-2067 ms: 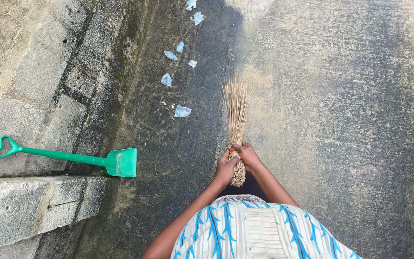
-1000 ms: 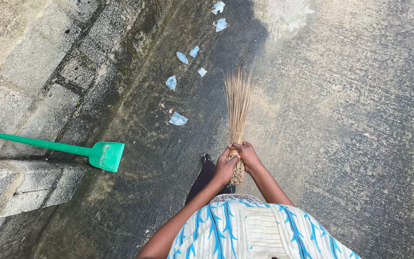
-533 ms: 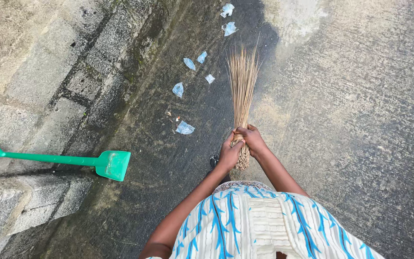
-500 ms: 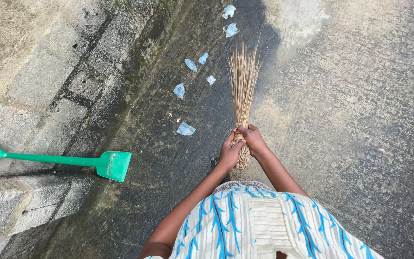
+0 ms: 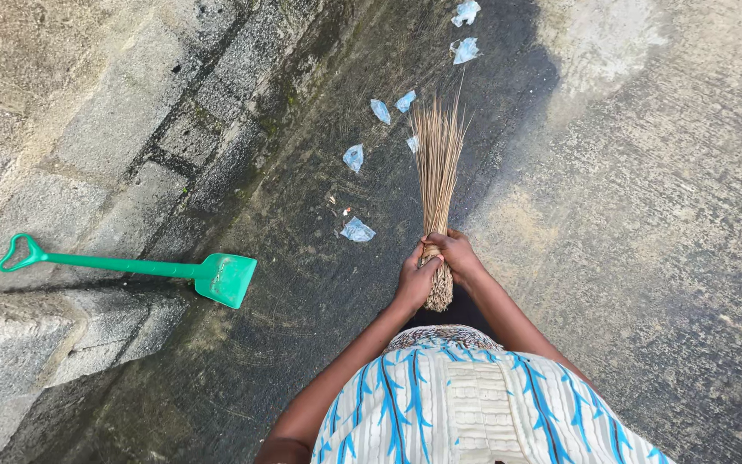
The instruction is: The person sweeps litter and debris from a paved surface using a handheld broom made of sticks.
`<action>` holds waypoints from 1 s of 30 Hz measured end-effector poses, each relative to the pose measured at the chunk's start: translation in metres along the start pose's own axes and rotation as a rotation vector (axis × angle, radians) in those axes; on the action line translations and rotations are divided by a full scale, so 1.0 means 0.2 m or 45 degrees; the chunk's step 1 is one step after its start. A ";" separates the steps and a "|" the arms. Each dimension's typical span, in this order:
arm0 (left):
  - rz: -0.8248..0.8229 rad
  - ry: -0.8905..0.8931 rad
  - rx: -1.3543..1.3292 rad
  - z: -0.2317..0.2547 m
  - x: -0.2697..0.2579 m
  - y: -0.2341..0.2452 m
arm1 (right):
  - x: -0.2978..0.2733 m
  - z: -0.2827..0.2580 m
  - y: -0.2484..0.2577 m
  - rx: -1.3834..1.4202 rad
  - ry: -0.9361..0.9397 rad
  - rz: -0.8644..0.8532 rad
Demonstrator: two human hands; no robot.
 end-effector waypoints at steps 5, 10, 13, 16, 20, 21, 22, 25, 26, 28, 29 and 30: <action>0.089 -0.106 0.036 0.04 0.13 0.04 | 0.14 -0.09 -0.06 -0.054 -0.029 -0.091; 0.200 -0.127 -0.074 0.06 0.37 0.03 | 0.37 -0.24 -0.07 -0.119 -0.077 -0.194; 0.246 -0.167 -0.110 0.15 0.49 -0.02 | 0.47 -0.39 -0.07 -0.138 -0.085 -0.252; 0.296 -0.208 -0.116 0.25 0.60 -0.10 | 0.55 -0.58 -0.06 -0.197 -0.059 -0.239; 0.375 -0.224 -0.096 0.32 0.74 -0.23 | 0.60 -0.77 0.00 -0.273 -0.068 -0.342; 0.398 -0.211 -0.078 0.31 0.77 -0.26 | 0.61 -0.80 0.02 -0.279 -0.084 -0.358; 0.426 -0.232 -0.084 0.30 0.79 -0.30 | 0.62 -0.82 0.06 -0.271 -0.092 -0.365; 0.482 -0.255 -0.090 0.30 0.87 -0.40 | 0.69 -0.88 0.15 -0.281 -0.098 -0.368; 0.488 -0.225 -0.084 0.29 0.88 -0.42 | 0.70 -0.88 0.19 -0.303 -0.101 -0.359; 0.515 -0.159 -0.046 0.28 0.89 -0.46 | 0.71 -0.88 0.25 -0.298 -0.126 -0.365; 0.536 -0.122 -0.014 0.28 0.89 -0.47 | 0.72 -0.87 0.27 -0.272 -0.149 -0.379; 0.551 -0.088 0.021 0.27 0.91 -0.49 | 0.74 -0.87 0.29 -0.245 -0.167 -0.391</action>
Point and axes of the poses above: each hand's wrist, its own x-axis towards the middle knuckle, its own y-axis out of the back of the hand, z = x × y, the point moved 6 cm from there along x, towards the middle knuckle, and after that the axes turned 5 degrees about -z, right-handed, at the moved point
